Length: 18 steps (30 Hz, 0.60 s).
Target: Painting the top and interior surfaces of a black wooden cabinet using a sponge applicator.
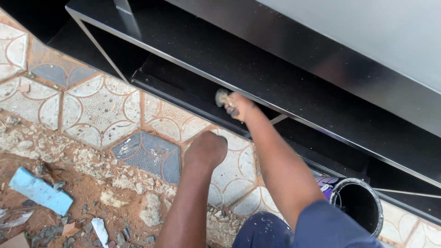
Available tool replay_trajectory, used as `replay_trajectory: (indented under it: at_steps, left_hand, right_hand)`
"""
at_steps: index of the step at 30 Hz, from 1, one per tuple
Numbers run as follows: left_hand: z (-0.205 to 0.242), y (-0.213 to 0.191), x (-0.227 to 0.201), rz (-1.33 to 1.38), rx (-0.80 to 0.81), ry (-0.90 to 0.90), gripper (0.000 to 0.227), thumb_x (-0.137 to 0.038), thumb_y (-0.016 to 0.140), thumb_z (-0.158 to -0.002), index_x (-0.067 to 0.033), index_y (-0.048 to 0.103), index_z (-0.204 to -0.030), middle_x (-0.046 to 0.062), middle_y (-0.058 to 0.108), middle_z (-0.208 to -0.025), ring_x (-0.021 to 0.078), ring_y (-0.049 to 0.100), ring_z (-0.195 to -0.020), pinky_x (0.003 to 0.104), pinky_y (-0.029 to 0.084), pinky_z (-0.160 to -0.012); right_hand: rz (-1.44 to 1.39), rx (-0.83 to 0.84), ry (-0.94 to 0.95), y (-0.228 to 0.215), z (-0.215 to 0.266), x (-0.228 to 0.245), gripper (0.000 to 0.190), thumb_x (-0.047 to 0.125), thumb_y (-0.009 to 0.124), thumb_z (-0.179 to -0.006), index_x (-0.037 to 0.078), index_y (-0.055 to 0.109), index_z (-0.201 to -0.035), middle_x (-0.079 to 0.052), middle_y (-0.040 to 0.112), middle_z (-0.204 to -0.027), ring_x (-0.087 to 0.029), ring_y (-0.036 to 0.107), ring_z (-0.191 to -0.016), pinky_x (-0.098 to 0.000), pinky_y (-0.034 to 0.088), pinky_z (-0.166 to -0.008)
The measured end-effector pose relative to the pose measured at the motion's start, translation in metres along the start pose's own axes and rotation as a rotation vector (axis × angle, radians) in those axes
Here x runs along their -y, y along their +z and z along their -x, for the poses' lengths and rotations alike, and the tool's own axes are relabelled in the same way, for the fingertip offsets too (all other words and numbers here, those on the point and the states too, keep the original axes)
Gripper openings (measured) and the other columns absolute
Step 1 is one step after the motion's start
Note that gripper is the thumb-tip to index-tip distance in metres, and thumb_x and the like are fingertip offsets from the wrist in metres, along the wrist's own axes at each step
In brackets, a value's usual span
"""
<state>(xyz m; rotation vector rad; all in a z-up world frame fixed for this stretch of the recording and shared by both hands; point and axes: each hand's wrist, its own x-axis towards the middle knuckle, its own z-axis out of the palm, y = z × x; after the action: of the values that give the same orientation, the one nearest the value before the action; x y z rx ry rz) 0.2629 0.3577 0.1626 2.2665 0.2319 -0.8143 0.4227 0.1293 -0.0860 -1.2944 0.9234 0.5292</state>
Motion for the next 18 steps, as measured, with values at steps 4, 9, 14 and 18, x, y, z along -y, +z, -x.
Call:
replay_trajectory:
  at_steps: [4,9,14,18]
  left_hand:
    - [0.030,-0.003,-0.023,-0.176,0.358,-0.031,0.040,-0.020,0.042,-0.090,-0.0019,0.075,-0.102,0.018,0.072,-0.089,0.0306,0.071,-0.087,0.046,0.058,-0.079]
    - [0.043,0.066,-0.064,-0.189,0.900,0.047,0.031,-0.007,0.048,-0.095,0.0118,0.072,-0.100,0.026,0.072,-0.083,0.0392,0.075,-0.077,0.050,0.063,-0.071]
    - [0.065,0.134,-0.118,-0.700,0.817,0.454,0.039,-0.004,0.041,-0.088,0.0053,0.069,-0.114,0.023,0.071,-0.101,0.0325,0.067,-0.078,0.043,0.050,-0.065]
    - [0.051,0.223,-0.128,-0.591,0.704,0.406,0.033,-0.007,0.046,-0.093,-0.0005,0.070,-0.115,0.017,0.071,-0.112,0.0321,0.070,-0.095,0.040,0.053,-0.075]
  right_hand:
    - [0.579,0.001,-0.535,0.026,0.218,-0.014,0.023,0.029,0.070,-0.082,0.008,0.076,-0.076,-0.010,0.065,-0.053,-0.020,0.062,-0.049,-0.0291,0.048,-0.047]
    - [0.427,-0.136,-0.390,-0.062,0.360,-0.088,0.045,0.018,0.052,-0.098,0.011,0.066,-0.140,-0.013,0.066,-0.139,-0.028,0.062,-0.127,-0.0392,0.046,-0.108]
    - [-0.012,-0.577,-0.248,-0.166,0.427,-0.116,0.053,0.002,0.048,-0.090,0.005,0.069,-0.138,-0.013,0.064,-0.070,-0.016,0.046,-0.050,-0.0314,0.030,-0.048]
    - [-0.199,-0.711,-0.344,-0.214,0.454,-0.137,0.055,-0.015,0.047,-0.083,0.003,0.067,-0.131,-0.017,0.070,-0.088,-0.021,0.055,-0.059,-0.0288,0.036,-0.049]
